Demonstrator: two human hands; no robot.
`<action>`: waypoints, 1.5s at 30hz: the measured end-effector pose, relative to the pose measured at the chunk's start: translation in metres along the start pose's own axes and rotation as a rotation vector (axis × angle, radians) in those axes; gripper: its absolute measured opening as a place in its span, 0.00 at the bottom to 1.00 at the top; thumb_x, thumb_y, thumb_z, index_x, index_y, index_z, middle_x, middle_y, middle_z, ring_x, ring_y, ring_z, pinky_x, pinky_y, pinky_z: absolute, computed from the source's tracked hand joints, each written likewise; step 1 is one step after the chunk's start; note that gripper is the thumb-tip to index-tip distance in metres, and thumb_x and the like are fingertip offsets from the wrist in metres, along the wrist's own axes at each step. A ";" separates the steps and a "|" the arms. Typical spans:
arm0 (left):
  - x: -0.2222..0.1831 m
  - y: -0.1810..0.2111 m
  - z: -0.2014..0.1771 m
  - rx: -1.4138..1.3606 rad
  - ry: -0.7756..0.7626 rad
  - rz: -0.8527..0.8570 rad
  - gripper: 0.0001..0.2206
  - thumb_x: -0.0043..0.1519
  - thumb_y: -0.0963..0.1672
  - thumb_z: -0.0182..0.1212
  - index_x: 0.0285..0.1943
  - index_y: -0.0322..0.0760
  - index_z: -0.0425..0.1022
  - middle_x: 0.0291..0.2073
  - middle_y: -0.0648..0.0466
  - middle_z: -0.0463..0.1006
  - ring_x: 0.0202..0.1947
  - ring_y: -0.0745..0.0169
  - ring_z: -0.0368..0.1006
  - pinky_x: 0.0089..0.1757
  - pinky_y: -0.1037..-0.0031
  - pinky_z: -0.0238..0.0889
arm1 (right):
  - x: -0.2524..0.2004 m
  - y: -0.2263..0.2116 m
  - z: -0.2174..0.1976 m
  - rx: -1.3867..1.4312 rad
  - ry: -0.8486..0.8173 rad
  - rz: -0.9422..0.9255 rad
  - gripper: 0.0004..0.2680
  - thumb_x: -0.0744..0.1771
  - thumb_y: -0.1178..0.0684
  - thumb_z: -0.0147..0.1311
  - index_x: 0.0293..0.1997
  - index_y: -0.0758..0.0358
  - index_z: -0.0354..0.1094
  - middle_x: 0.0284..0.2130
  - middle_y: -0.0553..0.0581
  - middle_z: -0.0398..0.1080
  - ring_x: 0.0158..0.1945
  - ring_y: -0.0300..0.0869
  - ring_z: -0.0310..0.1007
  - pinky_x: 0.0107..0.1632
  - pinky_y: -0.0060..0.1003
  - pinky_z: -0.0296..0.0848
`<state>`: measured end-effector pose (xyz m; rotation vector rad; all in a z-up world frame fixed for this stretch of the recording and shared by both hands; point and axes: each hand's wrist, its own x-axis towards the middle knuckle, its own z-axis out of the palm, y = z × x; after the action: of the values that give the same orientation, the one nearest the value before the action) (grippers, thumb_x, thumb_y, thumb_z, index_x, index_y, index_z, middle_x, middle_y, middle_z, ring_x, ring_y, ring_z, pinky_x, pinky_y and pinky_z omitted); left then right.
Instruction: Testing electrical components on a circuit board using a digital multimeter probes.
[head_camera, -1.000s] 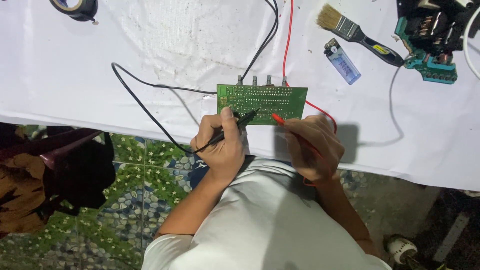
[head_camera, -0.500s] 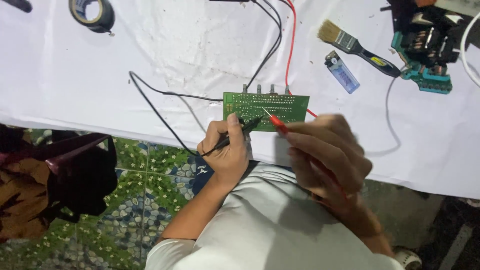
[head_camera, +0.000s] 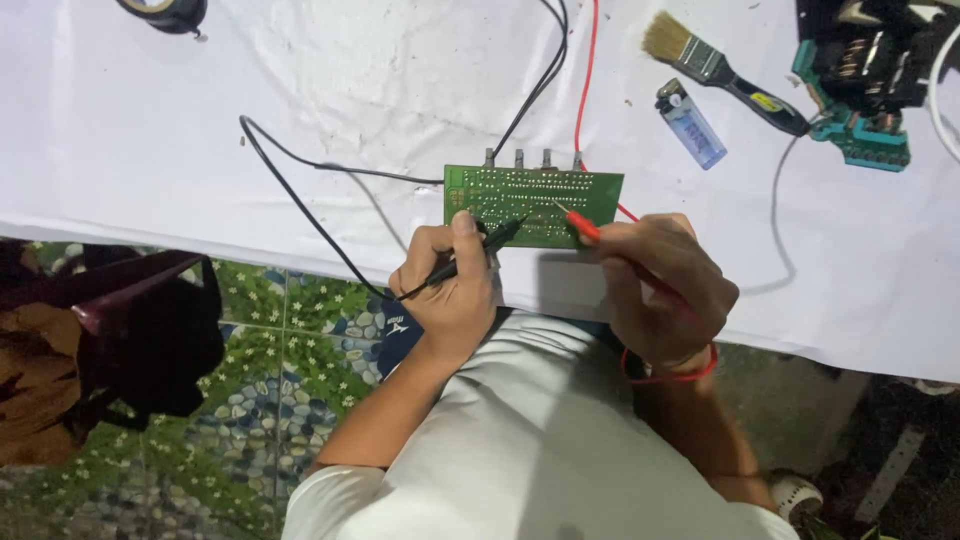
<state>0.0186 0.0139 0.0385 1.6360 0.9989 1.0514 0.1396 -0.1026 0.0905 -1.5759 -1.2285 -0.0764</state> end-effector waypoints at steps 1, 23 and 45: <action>0.000 -0.005 0.001 0.019 0.029 0.042 0.17 0.69 0.44 0.59 0.22 0.42 0.70 0.06 0.56 0.68 0.04 0.67 0.61 0.19 0.82 0.58 | -0.011 0.012 0.000 0.055 0.059 -0.063 0.05 0.69 0.65 0.52 0.46 0.75 0.73 0.32 0.65 0.78 0.28 0.46 0.75 0.35 0.37 0.72; -0.003 -0.013 -0.002 -0.017 -0.015 0.039 0.16 0.69 0.42 0.59 0.24 0.41 0.72 0.06 0.53 0.69 0.05 0.63 0.64 0.18 0.80 0.57 | -0.033 0.017 0.011 0.004 0.046 0.068 0.05 0.69 0.61 0.53 0.48 0.68 0.74 0.32 0.57 0.77 0.31 0.41 0.72 0.42 0.36 0.71; 0.019 0.018 -0.007 -0.041 -0.049 0.025 0.15 0.66 0.41 0.63 0.24 0.39 0.72 0.08 0.54 0.72 0.07 0.63 0.67 0.20 0.78 0.61 | -0.037 0.030 0.016 -0.062 0.126 -0.135 0.11 0.68 0.65 0.55 0.56 0.62 0.66 0.32 0.68 0.77 0.28 0.52 0.75 0.34 0.42 0.70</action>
<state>0.0208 0.0289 0.0610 1.6373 0.9212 1.0368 0.1361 -0.1106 0.0411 -1.5153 -1.2426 -0.2985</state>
